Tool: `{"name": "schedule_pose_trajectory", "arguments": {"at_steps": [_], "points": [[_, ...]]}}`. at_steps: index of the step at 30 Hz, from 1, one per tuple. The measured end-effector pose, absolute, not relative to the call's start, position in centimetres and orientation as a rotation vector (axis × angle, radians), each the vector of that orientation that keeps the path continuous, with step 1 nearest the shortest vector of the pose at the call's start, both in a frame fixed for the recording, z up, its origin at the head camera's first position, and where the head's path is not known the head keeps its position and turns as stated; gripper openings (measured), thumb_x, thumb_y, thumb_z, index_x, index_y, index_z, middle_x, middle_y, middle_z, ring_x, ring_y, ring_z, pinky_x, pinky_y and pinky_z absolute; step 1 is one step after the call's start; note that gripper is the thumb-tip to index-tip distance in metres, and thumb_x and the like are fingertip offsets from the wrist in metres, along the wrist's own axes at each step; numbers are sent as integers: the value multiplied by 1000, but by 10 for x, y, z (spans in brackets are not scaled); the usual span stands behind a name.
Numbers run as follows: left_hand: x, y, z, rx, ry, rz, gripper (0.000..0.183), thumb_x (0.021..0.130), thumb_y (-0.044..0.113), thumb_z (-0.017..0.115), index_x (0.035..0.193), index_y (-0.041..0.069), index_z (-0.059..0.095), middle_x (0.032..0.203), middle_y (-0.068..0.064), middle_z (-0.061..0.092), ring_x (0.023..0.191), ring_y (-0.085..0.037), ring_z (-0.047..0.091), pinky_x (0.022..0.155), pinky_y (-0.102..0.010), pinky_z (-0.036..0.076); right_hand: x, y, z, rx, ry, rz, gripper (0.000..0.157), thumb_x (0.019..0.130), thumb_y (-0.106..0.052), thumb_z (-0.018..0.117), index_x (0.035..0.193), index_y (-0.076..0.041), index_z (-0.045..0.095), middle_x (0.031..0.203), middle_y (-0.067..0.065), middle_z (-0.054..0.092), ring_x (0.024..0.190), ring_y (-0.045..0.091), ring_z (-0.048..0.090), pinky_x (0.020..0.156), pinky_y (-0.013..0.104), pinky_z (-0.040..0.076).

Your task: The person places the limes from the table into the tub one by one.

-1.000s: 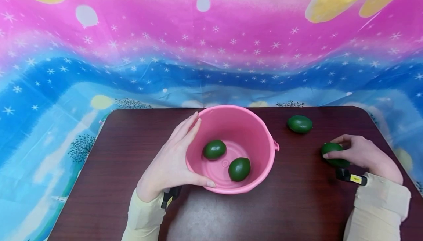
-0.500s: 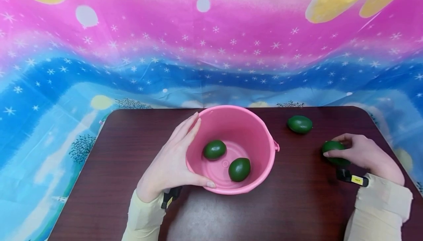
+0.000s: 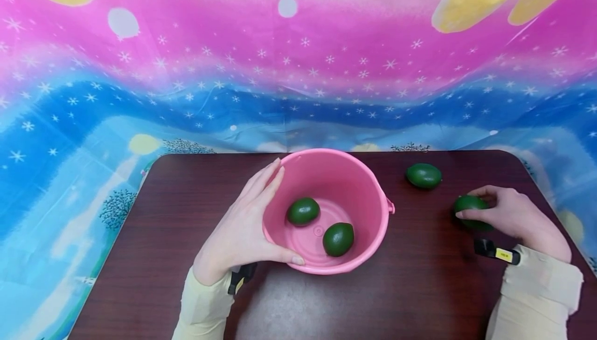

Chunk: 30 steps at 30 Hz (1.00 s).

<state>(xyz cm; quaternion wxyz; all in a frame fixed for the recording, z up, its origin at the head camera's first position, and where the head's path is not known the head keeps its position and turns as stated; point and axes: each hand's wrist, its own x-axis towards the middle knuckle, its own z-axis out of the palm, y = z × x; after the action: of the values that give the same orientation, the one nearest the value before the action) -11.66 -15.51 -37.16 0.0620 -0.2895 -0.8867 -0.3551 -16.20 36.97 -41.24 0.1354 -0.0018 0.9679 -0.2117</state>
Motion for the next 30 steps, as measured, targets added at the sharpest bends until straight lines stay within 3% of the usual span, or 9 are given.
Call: {"name": "schedule_pose_trajectory", "arguments": {"at_steps": [13,20,30], "points": [[-117,-155,-371,-887,-2675,-1070,134,60,81,79,164,20,21,168,6,15,151,-16,13,103,-48,47,-160,362,-406,-23,2839,-622,79,87,-51,79,129,12,56,113,38,59,91,43,60,67,55,54],[-118,-155,-371,-887,-2674,-1065,133,60,80,80,164,20,22,168,6,16,151,-16,14,102,-47,48,-159,356,-404,-35,2886,-678,79,87,-50,79,130,11,55,110,33,62,84,36,62,60,42,53],[-118,-155,-372,-886,-2673,-1082,132,60,79,81,164,21,22,168,7,16,151,-15,14,100,-46,49,-156,348,-401,-20,2915,-725,79,87,-51,79,132,10,54,111,33,63,83,35,64,62,50,56]]}}
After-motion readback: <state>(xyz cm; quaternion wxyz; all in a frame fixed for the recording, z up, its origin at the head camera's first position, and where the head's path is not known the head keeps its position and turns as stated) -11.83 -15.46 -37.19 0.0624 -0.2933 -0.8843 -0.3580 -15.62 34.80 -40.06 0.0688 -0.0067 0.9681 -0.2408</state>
